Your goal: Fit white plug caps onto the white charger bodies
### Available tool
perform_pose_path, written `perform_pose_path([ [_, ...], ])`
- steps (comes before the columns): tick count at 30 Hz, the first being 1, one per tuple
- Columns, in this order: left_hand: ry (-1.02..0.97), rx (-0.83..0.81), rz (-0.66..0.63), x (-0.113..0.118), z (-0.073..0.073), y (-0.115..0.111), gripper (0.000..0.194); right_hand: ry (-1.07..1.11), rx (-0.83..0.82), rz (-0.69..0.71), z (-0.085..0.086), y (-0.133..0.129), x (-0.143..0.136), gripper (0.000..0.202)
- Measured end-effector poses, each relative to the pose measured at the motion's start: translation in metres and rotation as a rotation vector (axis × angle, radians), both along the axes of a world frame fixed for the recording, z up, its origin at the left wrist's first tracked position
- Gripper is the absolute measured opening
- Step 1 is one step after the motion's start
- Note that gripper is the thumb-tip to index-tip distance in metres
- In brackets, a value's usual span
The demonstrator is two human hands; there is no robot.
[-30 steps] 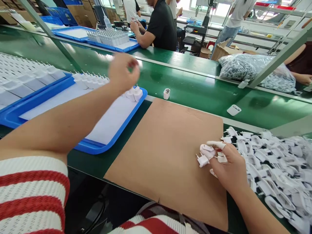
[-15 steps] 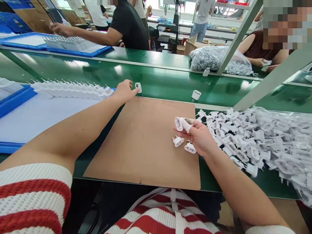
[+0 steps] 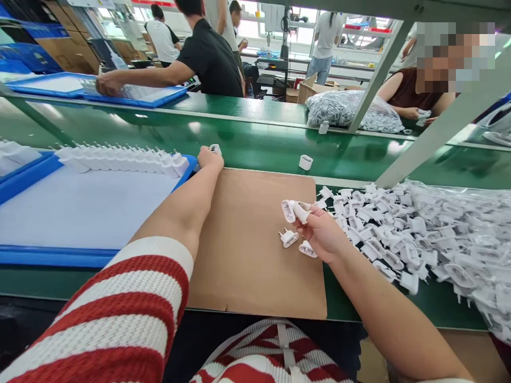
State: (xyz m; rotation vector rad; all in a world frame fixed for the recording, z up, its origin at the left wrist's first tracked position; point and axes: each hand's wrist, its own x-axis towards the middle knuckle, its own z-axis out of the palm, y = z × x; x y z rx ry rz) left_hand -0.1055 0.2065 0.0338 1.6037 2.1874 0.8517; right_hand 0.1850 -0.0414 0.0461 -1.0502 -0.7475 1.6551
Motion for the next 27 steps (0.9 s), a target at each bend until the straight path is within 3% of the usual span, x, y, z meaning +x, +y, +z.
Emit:
perform_pose_path([
  [3, -0.02, 0.094, 0.025, 0.011, 0.005, -0.005, 0.055, 0.049, -0.028, -0.027, 0.0, 0.002, 0.001, 0.034],
  [7, -0.12, 0.128, -0.214, 0.045, 0.003, -0.038, 0.044, 0.017, 0.002, -0.016, 0.001, 0.005, 0.002, 0.038],
  [12, -0.3, 0.003, -0.585, 0.073, -0.003, -0.141, 0.034, -0.178, 0.179, -0.108, 0.004, 0.004, 0.003, 0.033],
  [15, -0.34, -0.007, -0.795, 0.071, -0.006, -0.199, 0.033, -0.551, 0.444, -0.161, 0.003, 0.0, 0.004, 0.023],
  [17, -0.364, -0.028, -0.899, 0.066, -0.011, -0.221, 0.034, -0.891, 0.672, -0.165, 0.001, -0.003, 0.005, 0.023],
  [20, -0.391, -0.008, -0.967, 0.063, -0.023, -0.23, 0.038, -1.219, 0.929, -0.085, -0.006, -0.007, 0.003, 0.028],
  [23, -0.379, 0.038, -0.972, 0.063, -0.032, -0.225, 0.035, -1.302, 1.032, 0.029, -0.011, -0.012, -0.003, 0.034],
  [27, -0.417, 0.059, -0.973, 0.064, -0.035, -0.221, 0.025, -1.376, 1.132, 0.055, -0.014, -0.014, -0.014, 0.032],
])
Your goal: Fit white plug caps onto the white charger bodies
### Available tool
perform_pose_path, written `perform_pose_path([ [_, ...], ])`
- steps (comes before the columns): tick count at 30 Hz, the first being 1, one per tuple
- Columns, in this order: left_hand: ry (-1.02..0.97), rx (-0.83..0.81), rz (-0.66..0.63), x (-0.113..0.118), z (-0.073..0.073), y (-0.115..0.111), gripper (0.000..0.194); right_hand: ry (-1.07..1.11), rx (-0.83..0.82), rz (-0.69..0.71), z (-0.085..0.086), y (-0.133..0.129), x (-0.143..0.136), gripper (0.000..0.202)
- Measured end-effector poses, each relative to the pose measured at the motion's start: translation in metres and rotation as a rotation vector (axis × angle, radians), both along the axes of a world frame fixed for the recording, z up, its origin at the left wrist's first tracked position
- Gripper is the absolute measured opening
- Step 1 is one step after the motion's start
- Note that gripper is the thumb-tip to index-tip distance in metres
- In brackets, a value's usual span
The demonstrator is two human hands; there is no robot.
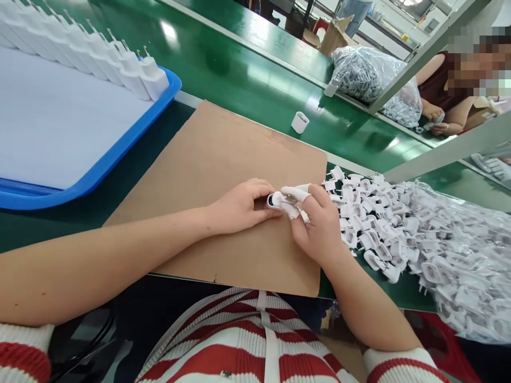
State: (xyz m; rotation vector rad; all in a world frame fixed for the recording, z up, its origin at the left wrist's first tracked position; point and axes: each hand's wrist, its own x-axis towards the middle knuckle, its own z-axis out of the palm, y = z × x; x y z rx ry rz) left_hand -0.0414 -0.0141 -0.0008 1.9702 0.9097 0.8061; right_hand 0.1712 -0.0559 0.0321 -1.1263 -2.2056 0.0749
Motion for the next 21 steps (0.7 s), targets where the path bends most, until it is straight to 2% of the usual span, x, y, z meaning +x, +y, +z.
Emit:
perform_pose_path([
  [3, -0.028, -0.014, -0.004, 0.0, 0.0, -0.001, 0.022, -0.057, 0.032, 0.009, 0.0, 0.001, -0.007, 0.028],
  [7, -0.048, -0.027, -0.007, -0.001, -0.002, -0.001, 0.021, -0.088, -0.011, -0.003, 0.0, 0.004, -0.01, 0.028],
  [11, -0.071, -0.051, -0.02, -0.004, -0.002, 0.002, 0.022, 0.098, -0.1, -0.037, -0.001, 0.005, -0.007, 0.025],
  [15, -0.042, -0.097, -0.093, -0.008, 0.0, 0.006, 0.026, 0.306, -0.197, -0.128, -0.002, 0.003, -0.003, 0.026],
  [17, -0.03, -0.081, -0.079, -0.009, 0.0, 0.006, 0.041, 0.333, -0.314, -0.147, -0.002, 0.0, -0.003, 0.024],
  [20, -0.007, -0.054, 0.028, -0.008, 0.0, 0.003, 0.088, 0.366, -0.493, -0.153, 0.0, -0.006, -0.004, 0.021],
  [21, 0.003, -0.051, 0.065, -0.007, 0.0, 0.001, 0.098, 0.382, -0.551, -0.149, 0.0, -0.008, -0.004, 0.021],
])
